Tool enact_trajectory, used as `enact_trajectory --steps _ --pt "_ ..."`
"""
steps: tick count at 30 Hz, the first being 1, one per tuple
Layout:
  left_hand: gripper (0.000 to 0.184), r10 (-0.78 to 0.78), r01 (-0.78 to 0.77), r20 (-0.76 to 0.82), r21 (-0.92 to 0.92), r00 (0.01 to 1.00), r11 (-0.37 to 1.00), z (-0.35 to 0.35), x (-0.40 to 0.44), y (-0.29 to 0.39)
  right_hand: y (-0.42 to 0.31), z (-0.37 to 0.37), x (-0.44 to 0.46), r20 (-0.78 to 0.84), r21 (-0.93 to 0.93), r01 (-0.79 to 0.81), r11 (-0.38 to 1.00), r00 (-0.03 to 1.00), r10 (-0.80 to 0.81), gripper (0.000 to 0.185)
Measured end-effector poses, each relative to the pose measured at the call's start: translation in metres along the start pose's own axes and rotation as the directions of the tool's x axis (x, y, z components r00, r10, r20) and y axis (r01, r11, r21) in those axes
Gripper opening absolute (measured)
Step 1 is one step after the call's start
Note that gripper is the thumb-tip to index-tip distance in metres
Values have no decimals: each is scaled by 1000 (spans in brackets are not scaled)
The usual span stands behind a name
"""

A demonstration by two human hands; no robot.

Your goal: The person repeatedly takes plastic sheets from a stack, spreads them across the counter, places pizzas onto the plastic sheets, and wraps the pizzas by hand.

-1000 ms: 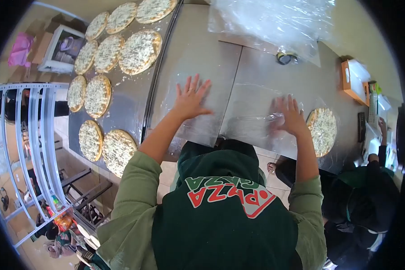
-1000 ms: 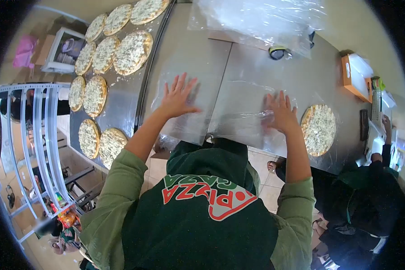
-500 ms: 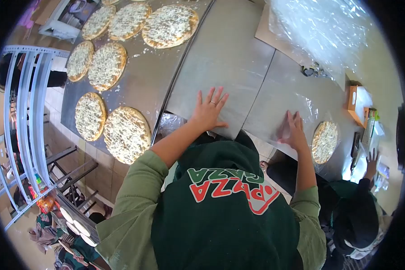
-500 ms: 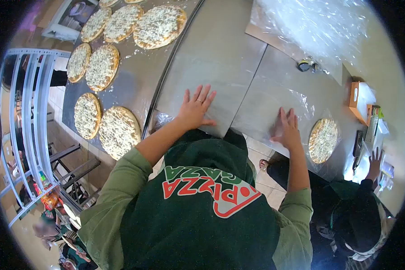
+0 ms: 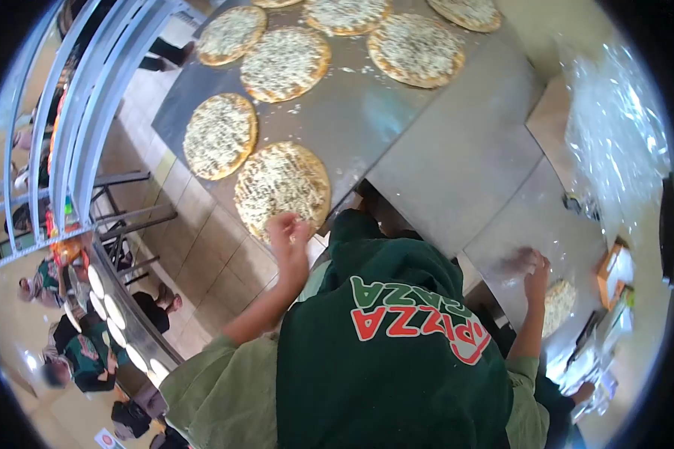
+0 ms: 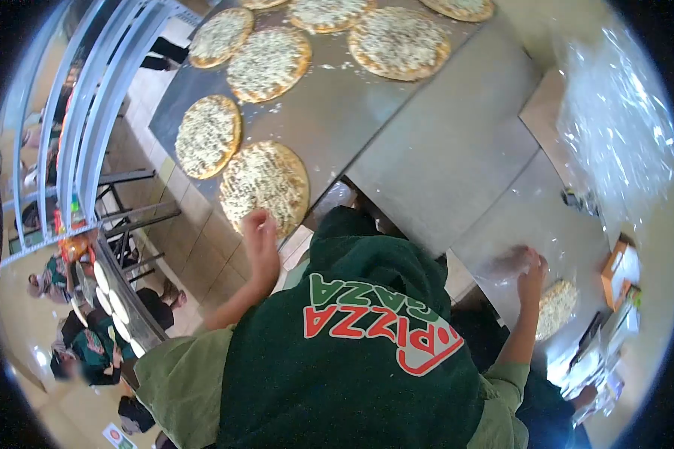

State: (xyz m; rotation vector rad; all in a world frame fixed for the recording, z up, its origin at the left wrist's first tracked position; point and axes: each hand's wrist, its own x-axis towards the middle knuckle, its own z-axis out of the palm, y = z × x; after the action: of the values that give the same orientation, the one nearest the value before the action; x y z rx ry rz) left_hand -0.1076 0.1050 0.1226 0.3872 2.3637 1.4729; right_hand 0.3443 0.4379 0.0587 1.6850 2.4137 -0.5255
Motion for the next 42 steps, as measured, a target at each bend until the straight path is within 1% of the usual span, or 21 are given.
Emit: enact_trajectory --steps 1,2,3,5,8,9,12,13,15,16,17,18,21,22,23,27,28,30,34,38,42 --pt "45 -251 210 -171 -225 953 951 -17 -2 -10 1 1 3 3 83 5 996 1000 -5 62" --pt "51 -507 348 -268 -470 819 811 -30 -3 -16 2 3 5 8 164 4 986 1000 -5 59" --pt "56 -626 417 -209 -586 751 695 -40 -4 -19 -5 -1 4 -26 124 49 991 999 -46 52" --pt "67 -802 495 -39 -769 595 405 -54 -4 -25 -4 0 9 -32 128 68 989 997 -64 52" --pt "77 -802 483 163 -859 575 171 -64 4 -33 9 4 15 -44 135 95 986 995 -90 49" --pt "79 -817 450 158 -883 554 134 -64 7 -34 12 5 17 -51 137 103 985 994 -96 47" --pt "76 -652 436 286 -896 703 78 -69 9 -37 21 8 17 -89 146 172 974 983 -160 44" --pt "71 -635 445 291 -890 715 94 -66 11 -30 23 7 16 -80 157 165 974 985 -154 44" --pt "68 -440 398 431 -901 787 -171 -58 20 -30 22 6 13 -65 188 145 971 989 -135 45" --pt "66 -326 389 478 -870 815 -303 -53 26 -32 16 2 9 -60 118 99 988 994 -92 46" --pt "62 -197 390 437 -890 878 -235 -46 36 -55 10 -2 5 -56 49 48 998 997 -46 47" --pt "61 -195 361 390 -917 900 -170 -36 46 -61 1 -7 1 -56 -19 -5 1000 998 4 49" --pt "57 -141 296 292 -955 946 4 -1 70 -51 -24 -12 -20 -188 -19 -95 995 978 90 52" --pt "54 38 305 303 -947 952 -104 9 80 -63 -26 -11 -26 -190 -16 -80 997 979 75 54" --pt "54 68 338 333 -939 940 -67 15 88 -75 -25 -9 -32 -194 -11 -71 997 979 68 56" --pt "53 121 519 521 -853 845 46 58 92 -44 -16 -1 -49 -129 82 -110 991 984 120 63" --pt "53 126 562 567 -824 814 72 68 90 -35 -12 4 -51 -134 122 -111 986 983 127 63" --pt "52 141 642 652 -759 745 110 94 84 -22 -8 12 -54 -230 90 -92 992 967 111 64" --pt "51 181 807 816 -574 549 139 172 50 -11 1 21 -51 -376 117 -22 993 924 65 62" --pt "51 225 939 933 -316 281 137 277 -4 0 8 22 -49 -374 210 -45 977 919 123 47" --pt "50 198 992 980 -57 34 111 351 -48 19 6 17 -49 -354 280 -77 957 918 177 39"
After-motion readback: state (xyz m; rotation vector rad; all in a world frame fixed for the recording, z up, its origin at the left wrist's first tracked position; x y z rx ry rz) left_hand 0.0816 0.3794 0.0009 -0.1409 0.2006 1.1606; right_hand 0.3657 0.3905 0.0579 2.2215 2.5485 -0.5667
